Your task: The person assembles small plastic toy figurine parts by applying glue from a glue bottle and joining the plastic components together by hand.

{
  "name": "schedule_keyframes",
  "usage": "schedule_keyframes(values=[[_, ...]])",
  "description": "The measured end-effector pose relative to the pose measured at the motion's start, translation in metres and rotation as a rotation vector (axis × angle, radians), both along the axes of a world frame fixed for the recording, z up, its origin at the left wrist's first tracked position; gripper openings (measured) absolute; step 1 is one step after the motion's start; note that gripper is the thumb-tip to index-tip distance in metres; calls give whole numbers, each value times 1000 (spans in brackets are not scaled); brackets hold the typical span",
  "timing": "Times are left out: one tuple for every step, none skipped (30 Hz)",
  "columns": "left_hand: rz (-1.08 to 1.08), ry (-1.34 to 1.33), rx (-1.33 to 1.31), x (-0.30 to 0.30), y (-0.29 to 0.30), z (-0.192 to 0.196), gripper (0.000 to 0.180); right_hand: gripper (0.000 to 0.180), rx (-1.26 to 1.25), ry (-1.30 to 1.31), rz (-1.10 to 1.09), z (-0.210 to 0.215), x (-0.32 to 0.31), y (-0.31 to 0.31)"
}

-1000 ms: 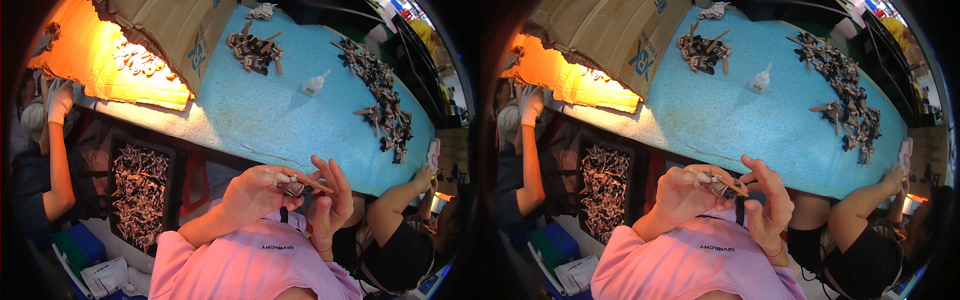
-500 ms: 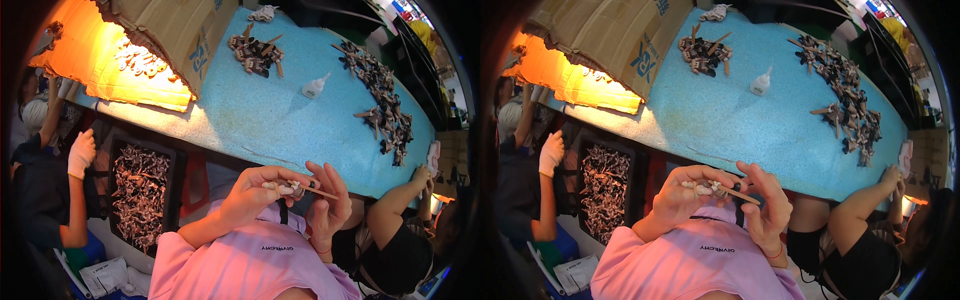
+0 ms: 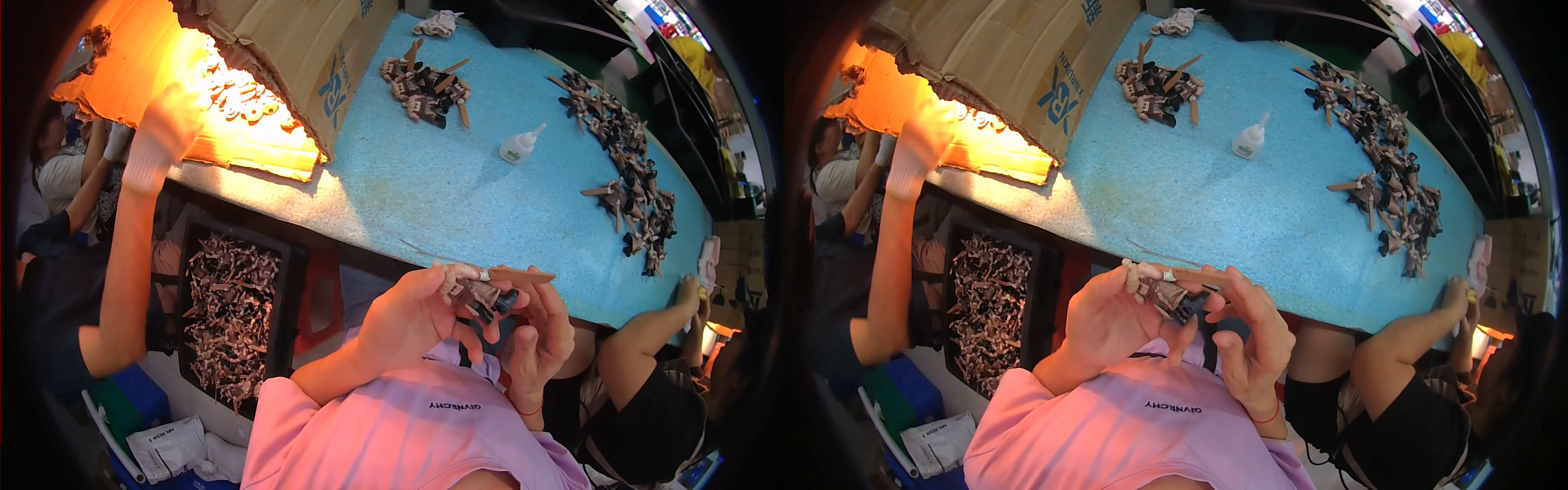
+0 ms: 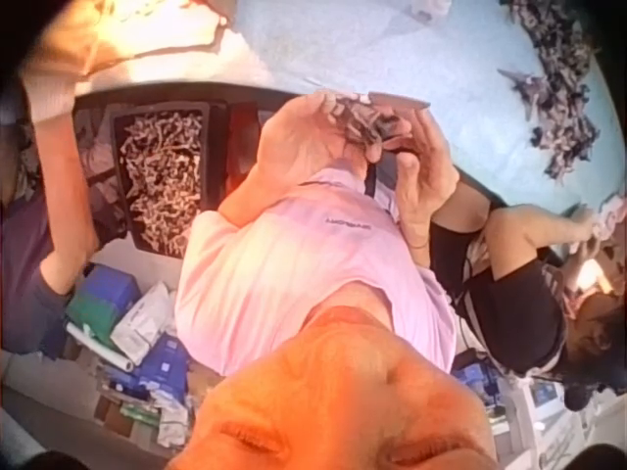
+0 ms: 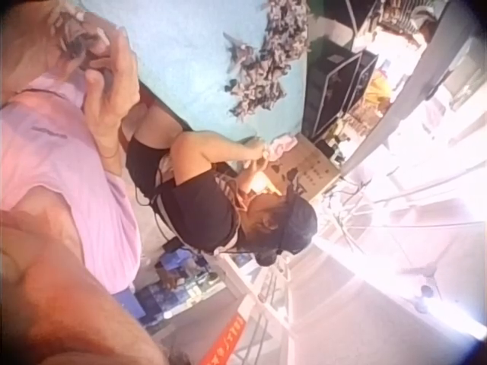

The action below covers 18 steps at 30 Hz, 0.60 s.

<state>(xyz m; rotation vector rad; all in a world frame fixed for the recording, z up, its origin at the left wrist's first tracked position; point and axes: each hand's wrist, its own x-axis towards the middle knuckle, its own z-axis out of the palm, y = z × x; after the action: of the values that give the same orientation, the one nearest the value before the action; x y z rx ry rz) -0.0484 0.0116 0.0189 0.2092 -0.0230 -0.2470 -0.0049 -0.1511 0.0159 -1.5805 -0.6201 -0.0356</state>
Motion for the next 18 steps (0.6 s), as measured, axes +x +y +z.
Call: schedule_keyframes(values=[[-37,16,-65,1,1,0,48,51,1,4,10,0,0,0],[-36,17,-64,1,1,-1,48,51,2,4,11,0,0,0],[-59,43,-91,1,2,-4,49,50,7,7,10,0,1,2],[-82,70,-116,1,2,-5,49,50,13,9,8,1,1,2],[-82,71,-115,2,3,-4,49,50,14,10,7,2,2,3],[-84,67,-105,4,4,-3,50,49,6,16,10,3,2,3],[-87,63,-94,5,5,-3,51,49,-2,21,12,3,3,3],[-88,64,-93,6,5,-3,51,49,0,22,11,3,3,2],[-69,120,-111,6,5,-4,48,49,-1,27,2,3,3,2],[-51,176,-129,7,5,-5,46,48,-2,33,-7,2,4,1],[-52,178,-127,8,5,-8,46,48,0,34,-9,1,4,1],[-69,110,-111,9,6,-11,45,48,-10,28,-13,2,5,0],[-86,43,-96,10,7,-14,44,48,-20,22,-17,2,5,-1],[-88,43,-92,11,8,-15,44,48,-17,23,-19,2,5,-2],[-66,42,-70,12,9,-17,45,46,-15,10,-25,1,6,-2],[-45,41,-47,14,11,-17,46,44,-13,-1,-30,0,7,-3],[-47,39,-42,18,16,-18,46,44,-7,-3,-32,-1,7,-4],[77,96,252,25,23,-19,46,43,-35,-8,-47,-3,8,-6]])
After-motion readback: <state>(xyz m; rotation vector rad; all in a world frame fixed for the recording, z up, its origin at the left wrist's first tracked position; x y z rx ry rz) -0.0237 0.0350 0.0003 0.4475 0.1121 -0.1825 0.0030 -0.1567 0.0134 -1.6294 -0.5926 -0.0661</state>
